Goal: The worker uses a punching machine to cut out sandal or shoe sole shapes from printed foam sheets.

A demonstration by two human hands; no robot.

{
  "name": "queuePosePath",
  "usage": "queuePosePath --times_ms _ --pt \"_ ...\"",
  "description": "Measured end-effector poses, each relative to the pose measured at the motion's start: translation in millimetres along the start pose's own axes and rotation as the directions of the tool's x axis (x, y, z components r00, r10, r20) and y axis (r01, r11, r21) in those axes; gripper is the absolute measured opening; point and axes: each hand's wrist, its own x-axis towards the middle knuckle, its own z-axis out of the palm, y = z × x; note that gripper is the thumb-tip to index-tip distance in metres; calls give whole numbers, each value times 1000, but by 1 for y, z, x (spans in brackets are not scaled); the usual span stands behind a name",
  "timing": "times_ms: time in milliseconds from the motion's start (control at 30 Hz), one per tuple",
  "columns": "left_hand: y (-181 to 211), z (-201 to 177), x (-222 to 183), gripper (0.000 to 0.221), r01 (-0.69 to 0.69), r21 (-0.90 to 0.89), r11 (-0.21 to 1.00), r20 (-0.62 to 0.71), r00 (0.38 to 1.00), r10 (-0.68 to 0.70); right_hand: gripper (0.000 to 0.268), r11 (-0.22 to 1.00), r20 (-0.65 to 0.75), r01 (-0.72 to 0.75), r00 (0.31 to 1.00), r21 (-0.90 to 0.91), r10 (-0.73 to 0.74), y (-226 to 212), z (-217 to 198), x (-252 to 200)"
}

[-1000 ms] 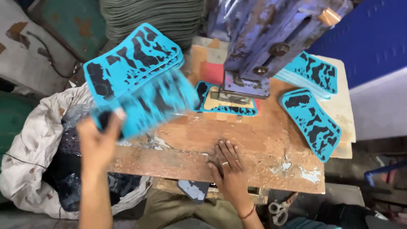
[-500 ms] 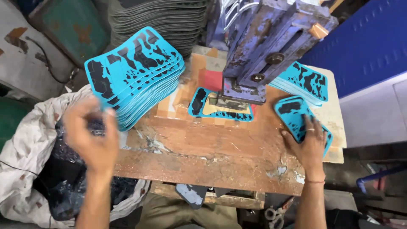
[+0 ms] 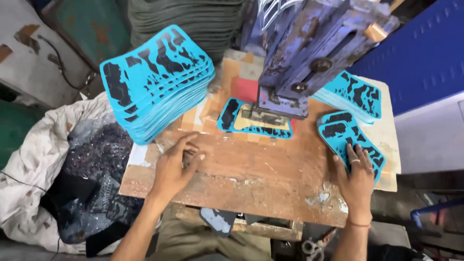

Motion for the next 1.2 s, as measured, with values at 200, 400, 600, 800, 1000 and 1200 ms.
queuePosePath --times_ms 200,400,600,800,1000,1200 --pt "-7 21 58 59 183 -28 983 114 977 -179 30 967 -100 -125 984 220 150 -46 -14 -19" --pt "-2 66 112 34 420 -212 882 334 880 -339 50 915 205 144 951 376 -233 -160 11 -50" --pt "-15 96 93 26 -5 323 946 70 997 -19 66 962 229 108 959 250 -167 -205 20 -67" --pt "-22 -20 -7 31 389 343 855 164 871 -462 83 951 258 203 930 233 -262 -208 14 -96" --pt "-74 -112 -29 38 665 -108 739 471 689 -551 81 945 294 267 903 188 -314 -201 73 -2" --pt "-52 -65 -22 27 545 49 837 480 722 -498 77 967 248 216 938 133 -244 -227 100 26"
